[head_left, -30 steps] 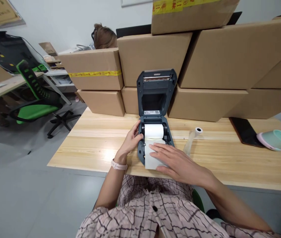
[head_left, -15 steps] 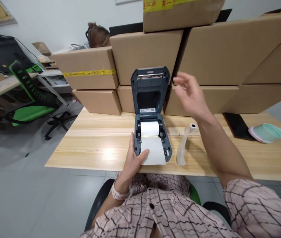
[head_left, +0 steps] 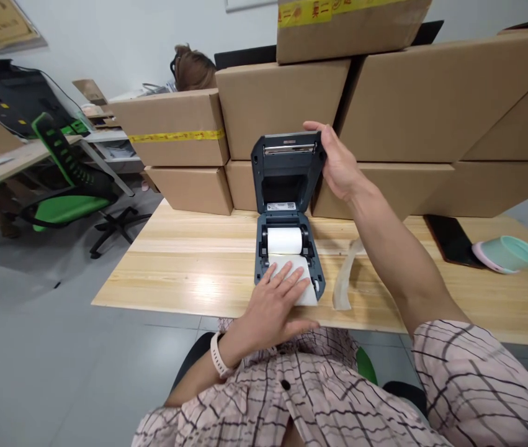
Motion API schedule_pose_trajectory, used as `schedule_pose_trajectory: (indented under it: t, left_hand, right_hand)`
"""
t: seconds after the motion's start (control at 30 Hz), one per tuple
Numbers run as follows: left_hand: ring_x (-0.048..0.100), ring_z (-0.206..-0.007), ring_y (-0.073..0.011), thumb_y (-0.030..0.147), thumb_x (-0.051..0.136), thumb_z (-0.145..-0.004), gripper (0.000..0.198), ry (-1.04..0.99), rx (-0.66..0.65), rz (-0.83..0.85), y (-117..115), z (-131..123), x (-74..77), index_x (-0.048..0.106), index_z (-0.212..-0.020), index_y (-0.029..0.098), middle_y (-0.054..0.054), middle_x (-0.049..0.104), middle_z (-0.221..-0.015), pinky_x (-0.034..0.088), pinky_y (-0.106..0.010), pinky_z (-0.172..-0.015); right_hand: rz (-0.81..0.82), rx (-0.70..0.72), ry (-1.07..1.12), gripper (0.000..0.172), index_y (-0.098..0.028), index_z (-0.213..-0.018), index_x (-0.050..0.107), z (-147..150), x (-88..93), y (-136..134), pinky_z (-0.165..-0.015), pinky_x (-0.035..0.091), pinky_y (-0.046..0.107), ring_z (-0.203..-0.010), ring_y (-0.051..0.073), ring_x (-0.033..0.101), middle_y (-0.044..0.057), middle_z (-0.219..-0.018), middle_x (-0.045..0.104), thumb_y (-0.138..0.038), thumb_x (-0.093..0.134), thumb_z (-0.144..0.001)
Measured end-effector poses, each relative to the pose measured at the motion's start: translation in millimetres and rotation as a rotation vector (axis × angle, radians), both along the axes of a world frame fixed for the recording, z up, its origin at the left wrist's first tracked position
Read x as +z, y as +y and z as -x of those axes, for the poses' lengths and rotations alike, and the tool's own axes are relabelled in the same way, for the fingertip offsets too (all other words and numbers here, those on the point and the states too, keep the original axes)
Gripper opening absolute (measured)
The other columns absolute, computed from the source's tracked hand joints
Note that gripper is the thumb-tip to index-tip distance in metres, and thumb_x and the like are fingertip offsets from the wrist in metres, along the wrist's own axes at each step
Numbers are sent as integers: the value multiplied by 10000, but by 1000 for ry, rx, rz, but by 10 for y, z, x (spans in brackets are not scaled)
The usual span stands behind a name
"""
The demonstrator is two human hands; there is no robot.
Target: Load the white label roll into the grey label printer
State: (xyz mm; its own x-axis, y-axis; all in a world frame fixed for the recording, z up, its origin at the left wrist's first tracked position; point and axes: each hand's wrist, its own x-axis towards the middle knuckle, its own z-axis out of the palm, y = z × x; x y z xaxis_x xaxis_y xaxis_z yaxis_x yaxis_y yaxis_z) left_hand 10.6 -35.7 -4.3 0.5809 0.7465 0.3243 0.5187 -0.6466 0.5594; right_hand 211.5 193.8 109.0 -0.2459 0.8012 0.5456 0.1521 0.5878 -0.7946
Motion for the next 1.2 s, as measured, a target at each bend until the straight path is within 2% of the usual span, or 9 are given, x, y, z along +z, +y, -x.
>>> schedule_pose_trajectory:
  t: [0.27,0.5,0.57,0.63,0.73,0.8,0.9,1.03,1.2]
  left_hand:
    - [419,-1528,-317,239,553,-988,484,66,52,-59,-11,-61,-67,569,-1471,240,-91,545,-1564,307,-573,-1281]
    - [751,-1134,-248,199,660,-939,306,-275,2,-306,-282,88,-96,714,-1232,272,-41,814,-1113,592,-469,-1046]
    - [777,-910,-179,120,594,-957,302,-517,112,-405,-317,189,-66,725,-1173,286,5,806,-913,646,-374,-876]
    - [755,-953,-175,140,555,-986,275,-722,373,-441,-252,266,-1,729,-1148,279,-4,783,-965,630,-371,-888]
    - [492,-1466,-285,396,648,-964,456,-842,607,-97,-7,281,96,590,-1400,278,-91,568,-1519,400,-512,-1228]
    - [275,-1591,-341,502,714,-897,715,-851,567,256,157,227,102,450,-1531,302,-96,362,-1683,267,-538,-1297]
    - [220,-1606,-368,542,755,-842,933,-891,459,600,261,125,18,304,-1616,278,-106,275,-1726,242,-519,-1310]
    - [224,-1606,-357,553,767,-819,1038,-931,458,640,193,67,-105,228,-1645,227,-123,221,-1742,263,-474,-1305]
    - [324,-1563,-367,592,745,-823,951,-932,450,537,200,50,-121,350,-1597,207,-138,382,-1674,351,-460,-1255]
  right_hand:
    - [5,-35,-9,770,-322,-1430,456,42,27,-215,-1146,474,498,-1337,280,572,37,-1371,605,-863,216,-938]
    - [-46,12,-25,508,-333,-1282,613,-81,-292,-1097,-1200,408,484,-1398,268,537,20,-1415,638,-633,279,-1047]
    - [-102,41,-92,433,-329,-1209,678,-97,-499,-1392,-1229,360,514,-1384,266,554,22,-1369,680,-541,327,-1071]
    - [-167,18,-149,339,-320,-1151,718,-82,-716,-1633,-1230,342,547,-1340,265,589,29,-1310,716,-438,409,-1074]
    - [-198,-51,-126,266,-330,-1216,698,-26,-977,-1847,-1217,354,566,-1379,260,556,36,-1340,700,-294,493,-1050]
    - [-152,-96,-58,331,-357,-1334,628,6,-1090,-1901,-1245,326,577,-1474,263,458,33,-1479,606,-278,543,-1025]
    - [-26,-124,52,519,-392,-1464,506,26,-1202,-1916,-1293,238,606,-1574,283,306,18,-1659,395,-338,648,-967]
    - [162,-78,124,627,-404,-1506,446,36,-1287,-1940,-1309,211,592,-1605,291,235,6,-1728,259,-398,701,-934]
    - [200,-74,166,617,-390,-1506,442,94,-1304,-1982,-1309,224,571,-1612,277,215,2,-1741,230,-400,688,-941]
